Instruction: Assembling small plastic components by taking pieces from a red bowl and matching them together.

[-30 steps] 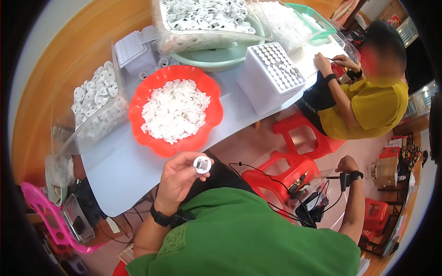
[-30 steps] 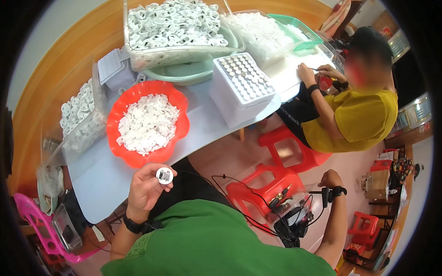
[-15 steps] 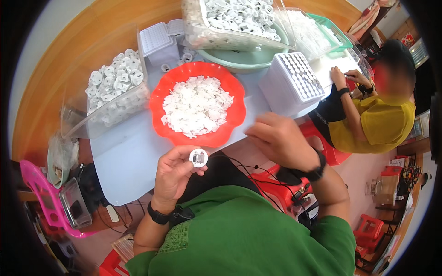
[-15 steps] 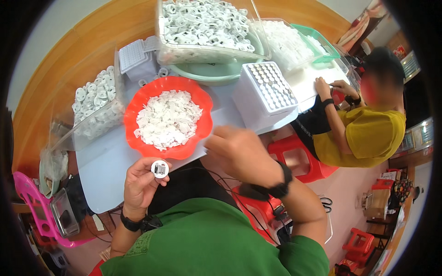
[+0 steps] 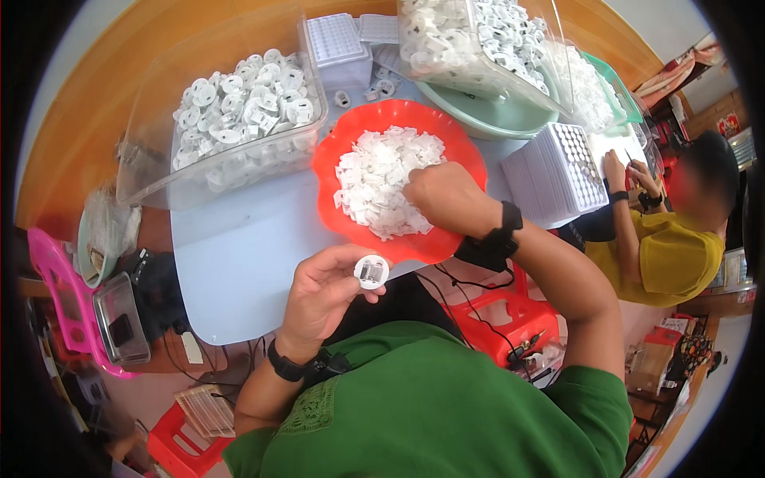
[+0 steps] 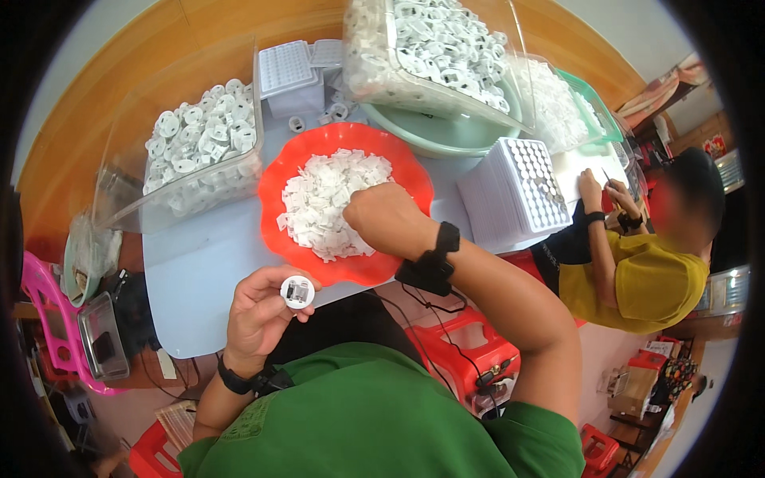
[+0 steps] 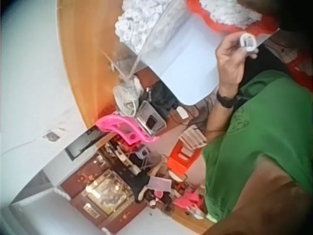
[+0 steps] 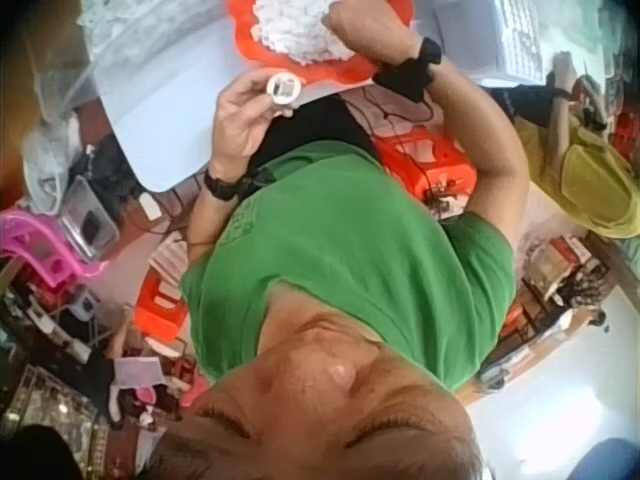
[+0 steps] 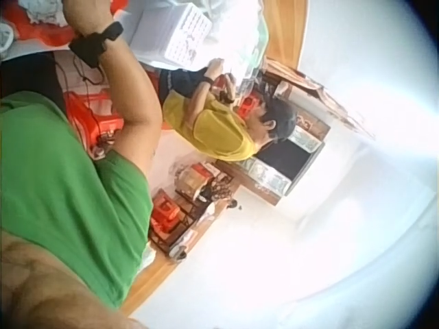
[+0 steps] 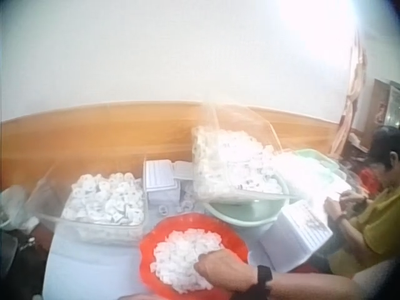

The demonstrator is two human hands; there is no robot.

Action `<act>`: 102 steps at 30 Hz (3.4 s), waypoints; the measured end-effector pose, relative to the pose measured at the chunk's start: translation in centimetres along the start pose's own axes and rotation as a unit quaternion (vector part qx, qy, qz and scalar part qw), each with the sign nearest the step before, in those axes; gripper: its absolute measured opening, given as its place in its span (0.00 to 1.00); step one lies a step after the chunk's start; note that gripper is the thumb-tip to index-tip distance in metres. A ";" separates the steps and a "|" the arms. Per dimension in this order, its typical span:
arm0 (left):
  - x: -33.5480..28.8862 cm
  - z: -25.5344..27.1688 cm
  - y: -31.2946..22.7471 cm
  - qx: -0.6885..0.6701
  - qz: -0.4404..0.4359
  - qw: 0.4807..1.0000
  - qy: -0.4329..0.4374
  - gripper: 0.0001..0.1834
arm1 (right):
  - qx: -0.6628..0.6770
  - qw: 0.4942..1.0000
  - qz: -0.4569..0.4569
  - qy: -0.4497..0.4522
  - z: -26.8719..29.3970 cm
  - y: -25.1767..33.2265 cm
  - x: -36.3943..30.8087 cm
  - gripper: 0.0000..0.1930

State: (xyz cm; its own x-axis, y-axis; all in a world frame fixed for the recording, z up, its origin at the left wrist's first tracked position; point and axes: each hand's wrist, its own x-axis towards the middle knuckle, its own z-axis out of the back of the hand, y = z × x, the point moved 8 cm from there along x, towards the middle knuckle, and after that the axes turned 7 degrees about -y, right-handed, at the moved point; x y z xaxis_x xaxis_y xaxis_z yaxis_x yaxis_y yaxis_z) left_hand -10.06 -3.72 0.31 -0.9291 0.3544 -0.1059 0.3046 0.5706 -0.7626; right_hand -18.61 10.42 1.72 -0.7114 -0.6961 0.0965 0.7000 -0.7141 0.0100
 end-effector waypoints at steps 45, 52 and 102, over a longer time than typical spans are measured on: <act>-1.0 -4.3 0.5 0.079 -0.062 0.994 -0.030 0.14 | 0.229 0.898 -0.097 -0.364 8.7 7.8 -7.4 0.09; -1.1 -4.7 0.7 0.096 -0.079 0.992 -0.023 0.14 | 0.178 0.909 -0.076 -0.368 9.6 8.7 -7.7 0.08; -0.2 -5.2 2.0 0.078 -0.015 0.994 -0.069 0.17 | 0.353 0.854 -0.208 -0.321 13.4 1.5 -16.8 0.06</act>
State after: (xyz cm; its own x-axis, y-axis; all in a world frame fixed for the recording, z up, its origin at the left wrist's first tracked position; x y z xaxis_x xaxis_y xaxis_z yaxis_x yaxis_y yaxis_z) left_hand -8.18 1.27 2.12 -0.9607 0.2273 -0.1593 0.2492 0.4534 -0.8558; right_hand -4.79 22.08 13.46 -0.8854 -0.0474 0.4623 0.4199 -0.5078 0.7522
